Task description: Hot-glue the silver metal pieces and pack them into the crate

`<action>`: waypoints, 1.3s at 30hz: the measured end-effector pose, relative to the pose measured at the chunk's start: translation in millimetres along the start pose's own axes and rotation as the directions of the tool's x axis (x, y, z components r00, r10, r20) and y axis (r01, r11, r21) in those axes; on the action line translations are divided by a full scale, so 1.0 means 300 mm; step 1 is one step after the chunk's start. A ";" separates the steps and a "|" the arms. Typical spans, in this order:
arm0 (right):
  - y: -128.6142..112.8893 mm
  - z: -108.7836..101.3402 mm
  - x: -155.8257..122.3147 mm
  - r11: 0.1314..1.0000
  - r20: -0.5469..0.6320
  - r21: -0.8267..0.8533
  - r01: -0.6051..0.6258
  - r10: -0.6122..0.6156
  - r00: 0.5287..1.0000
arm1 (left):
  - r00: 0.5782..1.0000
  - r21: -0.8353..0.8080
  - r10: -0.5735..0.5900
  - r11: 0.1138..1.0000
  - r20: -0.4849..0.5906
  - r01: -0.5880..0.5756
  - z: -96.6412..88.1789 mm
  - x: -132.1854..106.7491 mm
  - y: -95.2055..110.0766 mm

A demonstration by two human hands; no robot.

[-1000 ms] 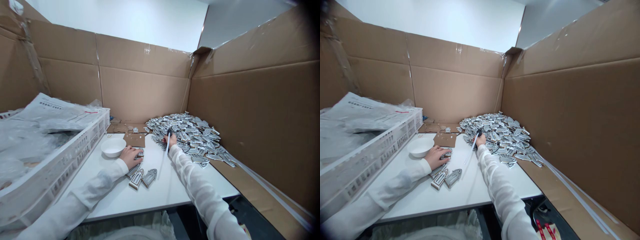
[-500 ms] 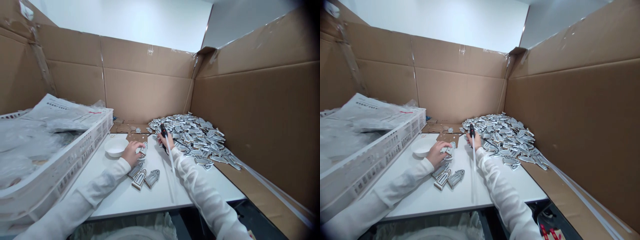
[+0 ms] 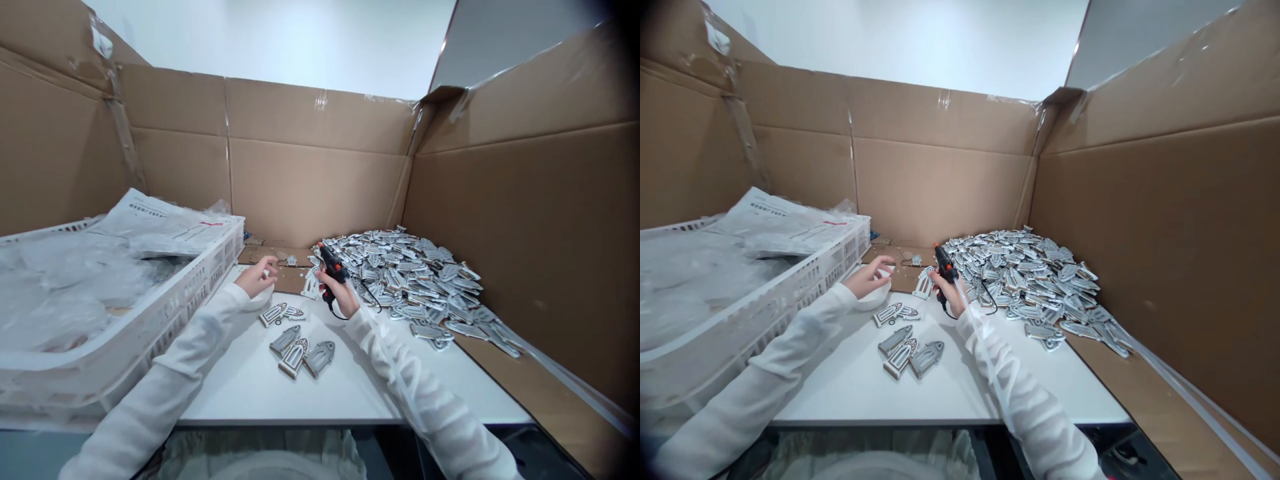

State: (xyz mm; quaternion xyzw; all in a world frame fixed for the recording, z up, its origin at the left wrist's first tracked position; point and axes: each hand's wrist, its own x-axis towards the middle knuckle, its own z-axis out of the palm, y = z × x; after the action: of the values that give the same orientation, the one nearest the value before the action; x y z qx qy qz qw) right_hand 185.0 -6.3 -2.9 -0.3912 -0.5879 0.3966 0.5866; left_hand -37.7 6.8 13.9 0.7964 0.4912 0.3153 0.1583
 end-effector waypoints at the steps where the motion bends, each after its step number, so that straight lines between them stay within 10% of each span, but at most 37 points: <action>1: 0.003 0.000 0.000 1.000 -0.014 -0.012 0.019 -0.019 1.000 | 0.992 0.073 -0.098 0.993 0.075 0.093 -0.024 0.005 -0.031; 5: 0.007 0.010 -0.009 0.997 -0.052 -0.037 0.066 -0.068 0.996 | 0.929 0.240 -0.277 0.946 0.246 0.219 -0.060 0.007 -0.122; 14: 0.011 0.033 -0.026 0.992 -0.049 -0.093 0.089 -0.094 0.994 | 0.975 0.197 -0.216 0.959 0.053 0.202 -0.063 0.014 -0.112; 18: 0.006 0.050 -0.035 0.990 -0.043 -0.097 0.100 -0.104 0.994 | 0.986 -0.130 -0.119 0.986 -0.120 0.103 -0.048 0.012 -0.038; 22: 0.001 0.062 -0.040 0.988 -0.033 -0.100 0.116 -0.120 0.992 | 0.999 -0.605 -0.050 0.796 -0.013 0.032 0.037 0.003 0.061; 28: 0.018 0.063 -0.031 0.983 -0.039 -0.108 0.152 -0.157 0.987 | 0.992 -0.790 -0.123 0.609 -0.006 0.071 0.133 -0.019 0.108; 39: 0.011 0.077 -0.043 0.975 0.018 -0.072 0.210 -0.209 0.978 | 0.978 -0.666 -0.144 0.746 -0.154 0.005 0.170 -0.031 0.093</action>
State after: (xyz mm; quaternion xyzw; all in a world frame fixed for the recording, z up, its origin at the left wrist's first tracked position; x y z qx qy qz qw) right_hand 162.0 -17.2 -10.7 -0.3462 -0.6431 0.3126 0.6074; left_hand 11.8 -11.6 -12.1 0.6333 0.3920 0.5388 0.3936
